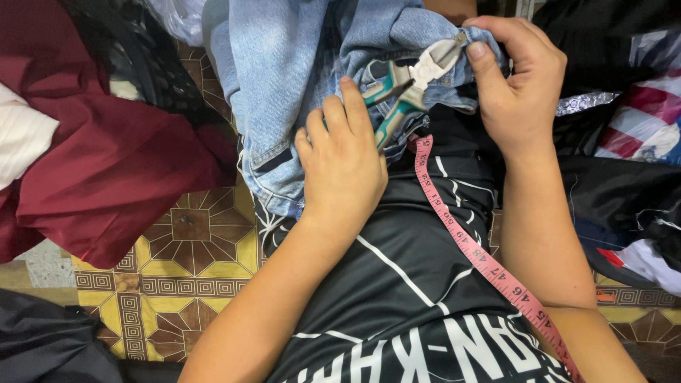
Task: The person uses pliers to grip and pull metal rivets from the waistband of a pair of blue denim jeans.
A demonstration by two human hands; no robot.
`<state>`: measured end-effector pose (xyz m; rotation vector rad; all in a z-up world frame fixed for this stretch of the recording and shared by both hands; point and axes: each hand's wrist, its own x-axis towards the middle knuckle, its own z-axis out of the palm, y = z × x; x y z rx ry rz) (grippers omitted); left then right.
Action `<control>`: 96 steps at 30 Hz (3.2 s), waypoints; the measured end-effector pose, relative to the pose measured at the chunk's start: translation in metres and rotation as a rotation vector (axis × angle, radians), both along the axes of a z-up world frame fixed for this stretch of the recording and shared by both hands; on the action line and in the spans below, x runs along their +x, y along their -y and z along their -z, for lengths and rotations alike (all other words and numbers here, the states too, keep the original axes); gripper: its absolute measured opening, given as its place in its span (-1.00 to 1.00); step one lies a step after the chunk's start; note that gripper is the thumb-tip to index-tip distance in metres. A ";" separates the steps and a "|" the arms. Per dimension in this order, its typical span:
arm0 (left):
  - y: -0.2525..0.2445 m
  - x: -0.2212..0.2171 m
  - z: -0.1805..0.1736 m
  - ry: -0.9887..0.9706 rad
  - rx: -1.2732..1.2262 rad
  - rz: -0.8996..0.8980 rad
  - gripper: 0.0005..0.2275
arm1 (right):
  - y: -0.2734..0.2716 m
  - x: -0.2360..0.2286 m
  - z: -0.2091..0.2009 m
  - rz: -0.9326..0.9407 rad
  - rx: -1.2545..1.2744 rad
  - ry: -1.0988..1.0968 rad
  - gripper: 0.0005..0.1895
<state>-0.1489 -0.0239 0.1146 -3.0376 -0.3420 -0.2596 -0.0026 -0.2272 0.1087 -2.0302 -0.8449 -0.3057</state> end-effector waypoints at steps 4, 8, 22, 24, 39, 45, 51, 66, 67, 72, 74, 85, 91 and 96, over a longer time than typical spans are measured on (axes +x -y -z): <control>0.002 -0.002 0.002 0.038 0.017 0.000 -0.24 | -0.002 -0.002 -0.001 -0.011 0.002 0.020 -0.77; 0.002 0.000 0.001 0.049 0.027 -0.013 -0.30 | -0.003 -0.003 -0.001 0.002 0.009 0.035 -0.78; 0.005 0.003 0.004 0.065 0.084 -0.036 -0.41 | 0.000 -0.002 0.002 -0.003 0.024 0.047 -0.80; 0.005 0.002 0.005 0.077 0.089 -0.034 -0.45 | 0.001 -0.002 0.003 -0.006 0.014 0.057 -0.80; -0.003 0.019 0.021 0.064 -0.050 0.026 -0.35 | 0.005 0.007 0.009 -0.042 0.010 0.072 -0.81; 0.002 0.023 0.021 0.107 -0.033 0.023 -0.60 | 0.006 0.011 0.008 -0.084 0.010 0.116 -0.81; -0.007 0.032 0.041 0.015 -0.340 0.103 -0.42 | 0.008 0.016 0.021 -0.047 0.015 0.103 -0.80; -0.013 0.053 0.033 -0.118 -0.647 0.046 -0.39 | -0.051 -0.024 -0.040 0.131 0.104 -1.105 -0.57; -0.014 0.053 0.033 -0.115 -0.647 0.049 -0.39 | -0.062 -0.024 -0.025 0.133 0.105 -1.101 -0.57; -0.016 0.055 0.042 -0.016 -0.739 0.020 -0.45 | -0.112 -0.034 0.011 0.161 0.926 -1.384 -0.37; -0.022 0.059 0.041 -0.024 -0.733 0.013 -0.47 | -0.111 -0.018 0.039 0.079 0.919 -1.394 -0.47; -0.018 0.068 0.072 -0.088 -0.723 -0.011 -0.15 | -0.135 -0.005 0.064 0.237 0.892 -1.370 -0.89; -0.021 0.072 0.078 -0.012 -0.788 -0.016 -0.24 | -0.141 0.002 0.068 0.187 0.907 -1.409 -0.86; -0.022 0.080 0.096 0.048 -0.822 -0.002 -0.24 | -0.142 0.020 0.094 0.197 0.771 -1.256 -0.89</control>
